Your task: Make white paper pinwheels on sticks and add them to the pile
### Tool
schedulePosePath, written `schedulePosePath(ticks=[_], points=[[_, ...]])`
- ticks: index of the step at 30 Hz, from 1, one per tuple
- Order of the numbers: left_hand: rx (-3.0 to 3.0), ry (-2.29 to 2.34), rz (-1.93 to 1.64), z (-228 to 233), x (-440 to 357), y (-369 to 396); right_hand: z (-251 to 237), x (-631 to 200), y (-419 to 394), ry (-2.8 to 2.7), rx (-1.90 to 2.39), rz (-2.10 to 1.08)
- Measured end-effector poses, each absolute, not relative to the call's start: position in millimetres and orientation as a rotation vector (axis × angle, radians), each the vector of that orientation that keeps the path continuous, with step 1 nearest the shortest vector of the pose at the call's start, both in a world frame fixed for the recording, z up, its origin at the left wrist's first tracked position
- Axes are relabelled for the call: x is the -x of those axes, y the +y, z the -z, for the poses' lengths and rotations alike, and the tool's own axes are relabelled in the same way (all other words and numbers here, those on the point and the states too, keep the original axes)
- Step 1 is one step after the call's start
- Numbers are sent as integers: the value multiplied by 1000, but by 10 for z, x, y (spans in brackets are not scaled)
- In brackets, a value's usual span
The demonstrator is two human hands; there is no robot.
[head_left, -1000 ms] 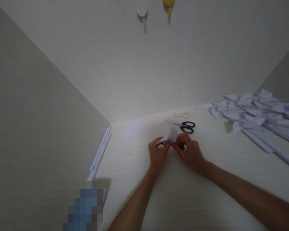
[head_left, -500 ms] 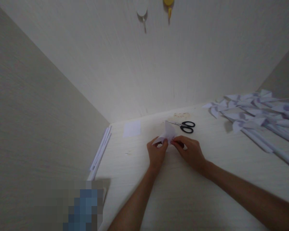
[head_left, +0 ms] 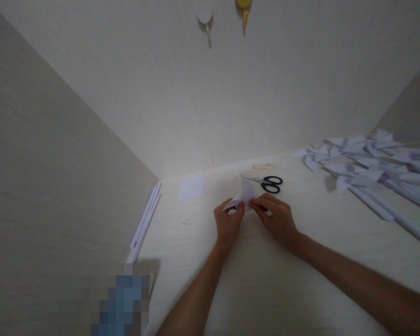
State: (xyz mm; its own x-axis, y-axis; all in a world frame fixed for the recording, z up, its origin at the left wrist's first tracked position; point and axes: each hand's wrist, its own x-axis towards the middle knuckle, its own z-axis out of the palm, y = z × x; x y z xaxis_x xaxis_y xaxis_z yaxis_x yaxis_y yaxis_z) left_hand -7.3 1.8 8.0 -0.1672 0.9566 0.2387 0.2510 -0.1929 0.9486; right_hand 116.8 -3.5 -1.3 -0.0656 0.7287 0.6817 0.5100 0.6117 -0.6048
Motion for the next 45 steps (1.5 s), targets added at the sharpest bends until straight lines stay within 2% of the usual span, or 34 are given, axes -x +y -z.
schedulePosePath(ticks=[45], points=[[-1590, 1416, -1312, -156, 96, -12, 53, -1187, -14, -1711, 1042, -292]])
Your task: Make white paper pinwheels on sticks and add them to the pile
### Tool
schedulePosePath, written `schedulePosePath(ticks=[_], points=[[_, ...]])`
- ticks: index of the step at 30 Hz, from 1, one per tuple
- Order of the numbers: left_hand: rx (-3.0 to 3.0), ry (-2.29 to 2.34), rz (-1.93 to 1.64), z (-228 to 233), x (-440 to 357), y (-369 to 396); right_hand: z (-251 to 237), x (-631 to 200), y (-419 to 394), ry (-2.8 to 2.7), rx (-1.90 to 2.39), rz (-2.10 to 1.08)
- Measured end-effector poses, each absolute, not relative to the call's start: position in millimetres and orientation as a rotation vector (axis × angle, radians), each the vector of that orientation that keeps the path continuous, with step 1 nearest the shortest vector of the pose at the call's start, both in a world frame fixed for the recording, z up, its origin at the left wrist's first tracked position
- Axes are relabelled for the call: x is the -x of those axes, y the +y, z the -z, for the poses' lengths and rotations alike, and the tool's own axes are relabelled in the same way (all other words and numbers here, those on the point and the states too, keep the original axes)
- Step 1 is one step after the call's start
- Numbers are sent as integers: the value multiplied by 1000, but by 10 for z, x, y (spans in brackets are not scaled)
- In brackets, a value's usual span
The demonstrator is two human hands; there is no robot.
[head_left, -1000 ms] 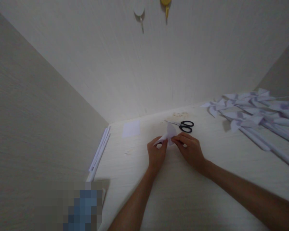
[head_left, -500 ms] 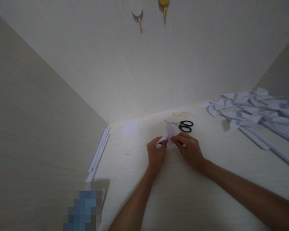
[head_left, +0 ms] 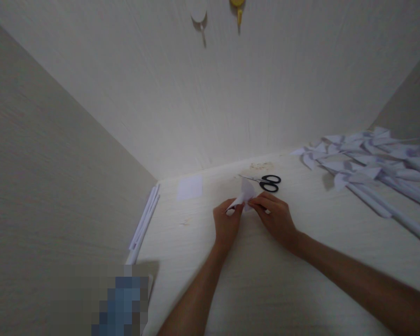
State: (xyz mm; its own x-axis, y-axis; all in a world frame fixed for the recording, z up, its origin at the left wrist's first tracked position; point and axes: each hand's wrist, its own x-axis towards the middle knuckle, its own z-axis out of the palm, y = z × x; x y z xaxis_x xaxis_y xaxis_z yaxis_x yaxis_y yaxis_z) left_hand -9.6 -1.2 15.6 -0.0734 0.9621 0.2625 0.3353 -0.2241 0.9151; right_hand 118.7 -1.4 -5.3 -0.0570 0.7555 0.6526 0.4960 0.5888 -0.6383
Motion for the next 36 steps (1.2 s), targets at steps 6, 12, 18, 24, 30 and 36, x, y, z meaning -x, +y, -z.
schedulePosePath(ticks=[6, 12, 18, 24, 30, 36], points=[[-1575, 1426, -1323, -162, 90, -14, 43, -1189, -9, -1716, 1026, -282], [-1536, 1439, -1349, -152, 77, -12, 4, -1176, -21, -1700, 1060, -279], [-1478, 1451, -1373, -119, 84, 6, -10, -1164, -38, -1717, 1005, -281], [-1348, 1490, -1400, -127, 96, 26, 8, -1172, -26, -1717, 1013, -271], [-1314, 1480, -1397, -127, 96, 23, -2, -1179, -30, -1719, 1028, -280], [-1350, 1484, -1391, -127, 94, 19, -7, -1165, -41, -1728, 1023, -284]])
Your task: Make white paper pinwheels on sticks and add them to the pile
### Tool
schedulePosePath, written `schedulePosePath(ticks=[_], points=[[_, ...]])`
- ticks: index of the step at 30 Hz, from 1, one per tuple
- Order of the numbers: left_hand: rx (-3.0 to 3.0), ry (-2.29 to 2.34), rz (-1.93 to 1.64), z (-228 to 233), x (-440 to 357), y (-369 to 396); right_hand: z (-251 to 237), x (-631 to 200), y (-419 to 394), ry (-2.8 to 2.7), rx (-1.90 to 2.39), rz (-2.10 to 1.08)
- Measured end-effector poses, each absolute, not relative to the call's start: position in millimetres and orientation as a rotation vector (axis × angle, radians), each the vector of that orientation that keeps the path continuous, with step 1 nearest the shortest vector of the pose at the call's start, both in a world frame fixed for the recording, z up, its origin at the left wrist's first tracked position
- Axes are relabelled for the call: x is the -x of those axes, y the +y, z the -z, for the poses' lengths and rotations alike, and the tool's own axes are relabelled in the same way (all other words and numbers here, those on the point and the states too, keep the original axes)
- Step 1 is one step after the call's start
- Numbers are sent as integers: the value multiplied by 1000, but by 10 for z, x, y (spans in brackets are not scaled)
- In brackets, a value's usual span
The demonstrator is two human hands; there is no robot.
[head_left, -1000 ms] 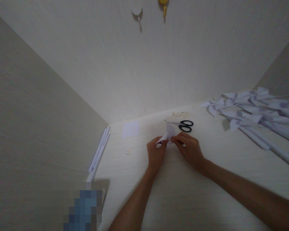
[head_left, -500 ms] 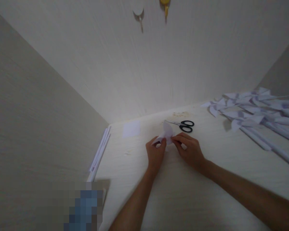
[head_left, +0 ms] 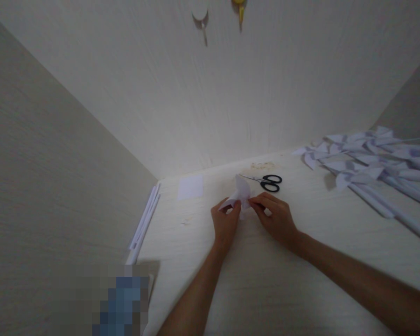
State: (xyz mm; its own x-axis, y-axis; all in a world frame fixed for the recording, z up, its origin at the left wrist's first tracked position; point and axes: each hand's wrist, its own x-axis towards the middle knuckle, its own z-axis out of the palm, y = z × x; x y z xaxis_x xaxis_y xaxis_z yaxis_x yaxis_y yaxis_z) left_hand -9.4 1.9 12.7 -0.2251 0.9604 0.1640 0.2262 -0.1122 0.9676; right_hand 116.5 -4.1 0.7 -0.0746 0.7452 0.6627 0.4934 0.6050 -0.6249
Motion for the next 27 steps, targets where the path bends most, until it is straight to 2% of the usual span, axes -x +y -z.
schedulePosePath(ticks=[27], points=[[-1586, 1497, -1371, -162, 49, -22, 12, -1142, -91, -1804, 1021, -185]])
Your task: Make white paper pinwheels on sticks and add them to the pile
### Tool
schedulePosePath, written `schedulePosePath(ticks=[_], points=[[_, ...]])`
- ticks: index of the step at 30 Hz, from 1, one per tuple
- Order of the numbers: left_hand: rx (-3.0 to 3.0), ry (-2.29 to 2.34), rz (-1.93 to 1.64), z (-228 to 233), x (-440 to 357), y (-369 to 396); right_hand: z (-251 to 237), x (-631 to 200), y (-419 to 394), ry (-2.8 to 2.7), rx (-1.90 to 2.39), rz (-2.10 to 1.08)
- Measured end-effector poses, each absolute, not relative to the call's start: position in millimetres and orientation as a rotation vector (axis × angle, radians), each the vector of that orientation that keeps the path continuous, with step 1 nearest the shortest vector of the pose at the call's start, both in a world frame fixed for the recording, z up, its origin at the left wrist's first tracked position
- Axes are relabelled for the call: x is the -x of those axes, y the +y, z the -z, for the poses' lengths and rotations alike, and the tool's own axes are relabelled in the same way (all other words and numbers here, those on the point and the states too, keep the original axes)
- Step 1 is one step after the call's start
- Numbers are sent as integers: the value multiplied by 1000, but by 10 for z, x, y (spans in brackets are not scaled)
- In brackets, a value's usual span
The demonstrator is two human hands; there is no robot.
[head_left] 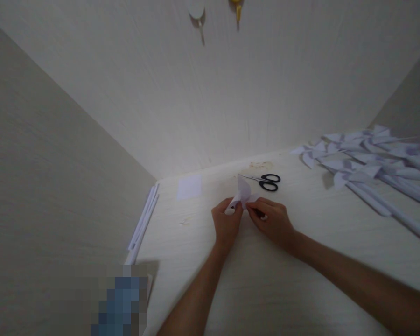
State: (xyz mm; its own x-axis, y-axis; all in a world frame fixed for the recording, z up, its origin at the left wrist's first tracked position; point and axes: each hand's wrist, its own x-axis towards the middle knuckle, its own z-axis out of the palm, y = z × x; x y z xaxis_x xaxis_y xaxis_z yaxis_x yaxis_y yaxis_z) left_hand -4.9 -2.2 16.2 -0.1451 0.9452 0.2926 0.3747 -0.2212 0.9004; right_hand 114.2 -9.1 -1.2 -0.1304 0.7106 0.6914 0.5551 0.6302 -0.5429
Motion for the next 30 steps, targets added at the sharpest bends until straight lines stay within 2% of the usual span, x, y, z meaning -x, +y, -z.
schedulePosePath(ticks=[30], points=[[-1660, 1511, -1394, -143, 65, -30, 36, -1151, -73, -1824, 1008, -183]])
